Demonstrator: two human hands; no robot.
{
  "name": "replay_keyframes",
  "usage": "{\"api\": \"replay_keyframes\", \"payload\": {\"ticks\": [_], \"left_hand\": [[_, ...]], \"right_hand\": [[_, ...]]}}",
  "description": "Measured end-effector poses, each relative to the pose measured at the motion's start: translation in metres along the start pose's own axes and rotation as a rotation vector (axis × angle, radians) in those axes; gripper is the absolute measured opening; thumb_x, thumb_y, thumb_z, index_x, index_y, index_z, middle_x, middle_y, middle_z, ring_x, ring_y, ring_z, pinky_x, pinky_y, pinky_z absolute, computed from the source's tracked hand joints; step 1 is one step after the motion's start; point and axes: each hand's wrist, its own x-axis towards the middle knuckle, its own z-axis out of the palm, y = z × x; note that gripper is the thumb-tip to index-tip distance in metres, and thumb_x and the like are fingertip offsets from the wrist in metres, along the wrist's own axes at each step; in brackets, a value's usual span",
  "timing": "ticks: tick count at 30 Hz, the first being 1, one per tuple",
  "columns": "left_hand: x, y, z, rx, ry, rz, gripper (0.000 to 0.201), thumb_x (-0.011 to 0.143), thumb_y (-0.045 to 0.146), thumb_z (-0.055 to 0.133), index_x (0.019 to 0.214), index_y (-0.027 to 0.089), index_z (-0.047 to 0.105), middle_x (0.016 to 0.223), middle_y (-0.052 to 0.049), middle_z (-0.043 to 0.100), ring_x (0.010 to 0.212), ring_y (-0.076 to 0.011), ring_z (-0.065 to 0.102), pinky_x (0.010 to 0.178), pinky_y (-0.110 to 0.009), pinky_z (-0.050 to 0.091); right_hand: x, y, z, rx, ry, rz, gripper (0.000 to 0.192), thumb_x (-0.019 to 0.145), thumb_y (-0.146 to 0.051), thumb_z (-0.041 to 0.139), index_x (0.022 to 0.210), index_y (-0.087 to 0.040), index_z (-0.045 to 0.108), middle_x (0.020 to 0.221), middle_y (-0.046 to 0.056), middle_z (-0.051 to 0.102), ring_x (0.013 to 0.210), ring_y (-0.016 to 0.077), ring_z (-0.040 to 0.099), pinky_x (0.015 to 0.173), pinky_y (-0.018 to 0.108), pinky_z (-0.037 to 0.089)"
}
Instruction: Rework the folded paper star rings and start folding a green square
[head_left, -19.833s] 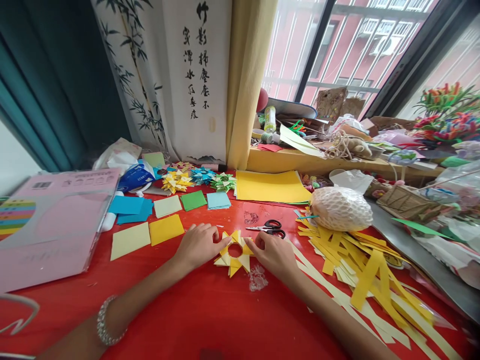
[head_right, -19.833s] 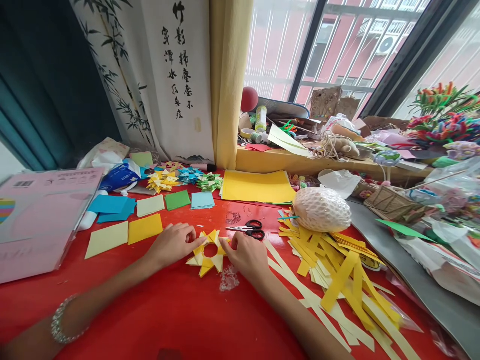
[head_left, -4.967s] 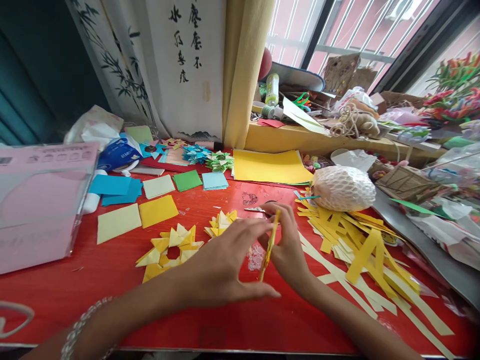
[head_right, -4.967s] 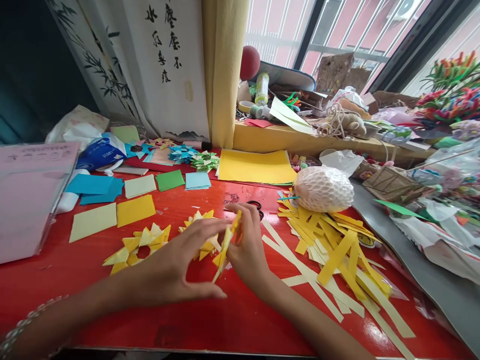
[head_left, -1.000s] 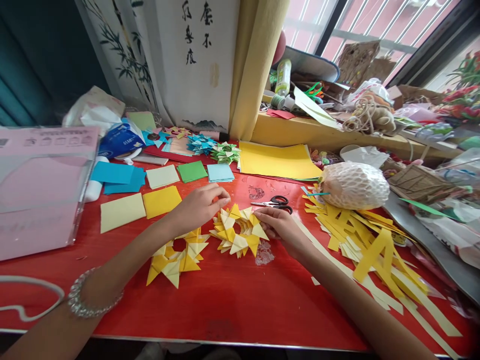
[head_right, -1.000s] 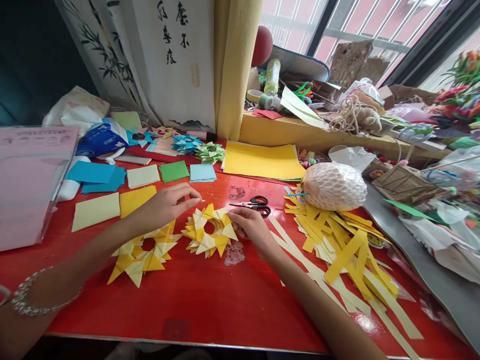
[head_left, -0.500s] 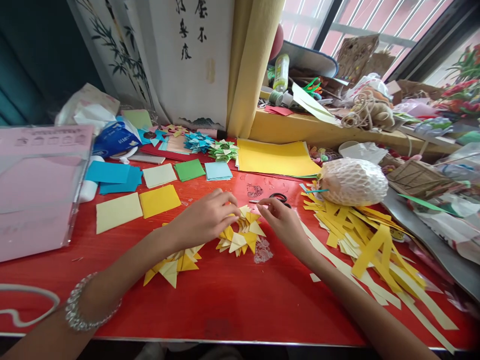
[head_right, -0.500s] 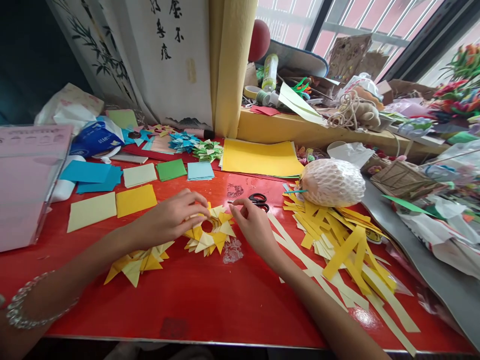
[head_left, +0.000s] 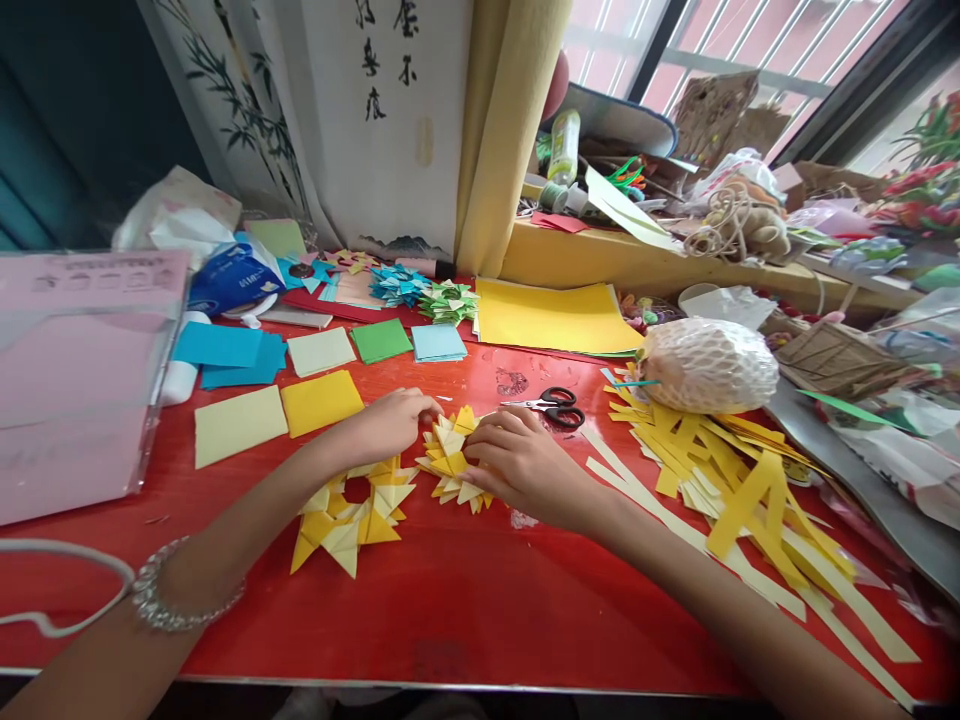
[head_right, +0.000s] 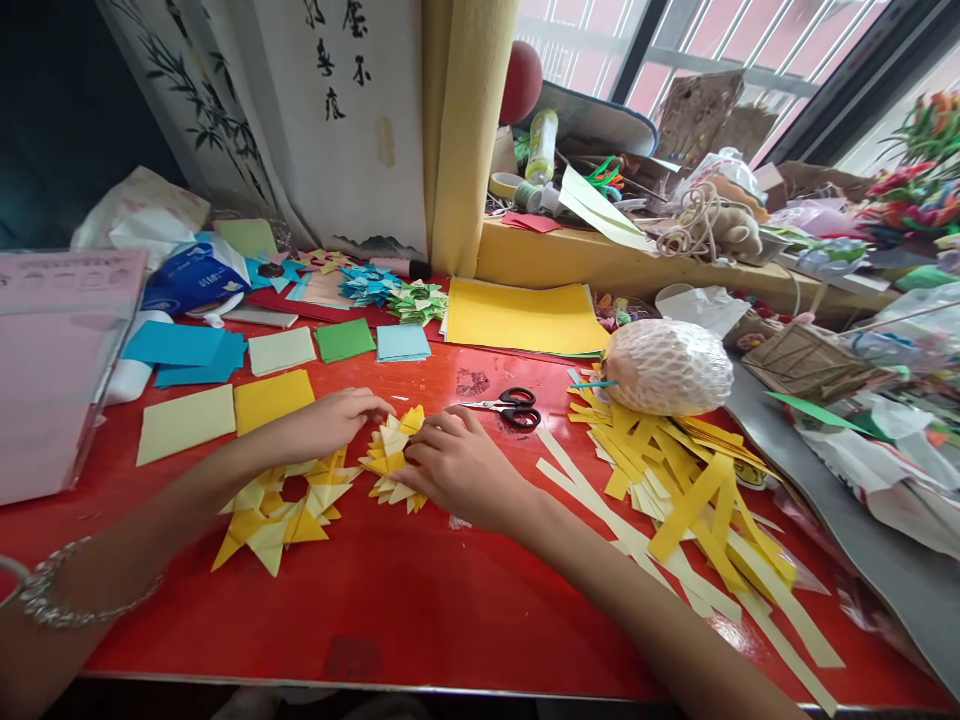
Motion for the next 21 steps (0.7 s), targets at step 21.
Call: {"api": "replay_keyframes", "payload": {"ticks": [21], "left_hand": [[-0.002, 0.006, -0.009, -0.138, 0.040, -0.070, 0.032, 0.080, 0.023, 0.035, 0.102, 0.021, 0.057, 0.111, -0.002, 0.057, 0.103, -0.0191, 0.051, 0.087, -0.029, 0.040]], "right_hand": [[0.012, -0.035, 0.008, -0.107, -0.041, 0.223, 0.032, 0.066, -0.030, 0.055, 0.088, -0.008, 0.061, 0.085, 0.013, 0.060, 0.100, 0.0273, 0.041, 0.097, 0.043, 0.021]]}}
